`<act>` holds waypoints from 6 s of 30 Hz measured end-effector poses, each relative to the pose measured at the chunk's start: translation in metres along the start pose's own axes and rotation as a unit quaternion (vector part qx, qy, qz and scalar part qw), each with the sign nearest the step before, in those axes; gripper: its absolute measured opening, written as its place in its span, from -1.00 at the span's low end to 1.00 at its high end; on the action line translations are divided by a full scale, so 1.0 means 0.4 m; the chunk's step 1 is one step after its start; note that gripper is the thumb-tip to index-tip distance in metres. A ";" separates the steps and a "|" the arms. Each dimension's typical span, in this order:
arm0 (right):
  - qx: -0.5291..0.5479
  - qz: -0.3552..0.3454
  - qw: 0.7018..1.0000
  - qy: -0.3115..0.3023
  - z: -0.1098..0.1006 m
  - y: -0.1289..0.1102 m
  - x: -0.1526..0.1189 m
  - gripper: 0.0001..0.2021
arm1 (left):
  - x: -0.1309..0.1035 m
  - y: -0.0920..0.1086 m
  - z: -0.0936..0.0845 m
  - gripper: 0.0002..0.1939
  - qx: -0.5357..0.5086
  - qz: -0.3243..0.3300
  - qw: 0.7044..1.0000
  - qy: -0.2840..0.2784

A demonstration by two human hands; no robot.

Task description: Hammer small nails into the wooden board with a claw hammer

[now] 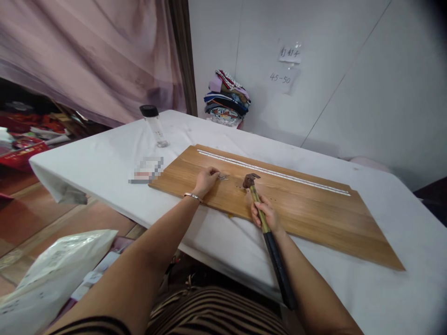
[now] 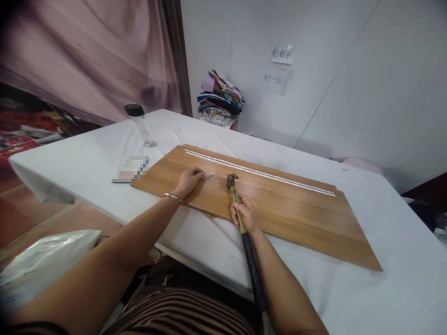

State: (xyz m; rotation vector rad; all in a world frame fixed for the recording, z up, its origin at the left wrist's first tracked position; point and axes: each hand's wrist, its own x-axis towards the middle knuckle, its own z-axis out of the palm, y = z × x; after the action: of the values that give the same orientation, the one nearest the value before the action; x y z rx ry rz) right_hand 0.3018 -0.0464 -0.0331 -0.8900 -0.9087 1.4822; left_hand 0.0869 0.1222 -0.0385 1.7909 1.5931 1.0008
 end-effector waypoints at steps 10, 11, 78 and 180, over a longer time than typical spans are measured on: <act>-0.015 0.002 1.000 0.001 0.000 0.004 -0.002 -0.62 | -0.007 0.006 -0.007 -0.87 0.036 0.003 0.999 -0.006; -0.012 0.002 1.000 0.000 0.000 0.003 -0.003 -0.61 | -0.008 0.006 -0.007 -0.87 0.037 0.004 0.999 -0.007; -0.032 0.011 0.999 0.012 0.006 0.002 -0.006 -0.55 | -0.023 0.011 0.006 -0.65 -0.004 0.070 0.997 -0.028; -0.013 0.012 1.000 -0.001 0.008 -0.004 0.000 -0.52 | -0.021 0.012 -0.001 -0.85 0.051 0.085 0.994 -0.038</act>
State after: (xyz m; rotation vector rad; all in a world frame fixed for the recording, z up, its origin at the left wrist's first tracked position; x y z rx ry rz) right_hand 0.2996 -0.0464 -0.0305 -0.9215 -0.9237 1.4959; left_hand 0.0891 0.1133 -0.0358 2.0383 1.4893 0.9275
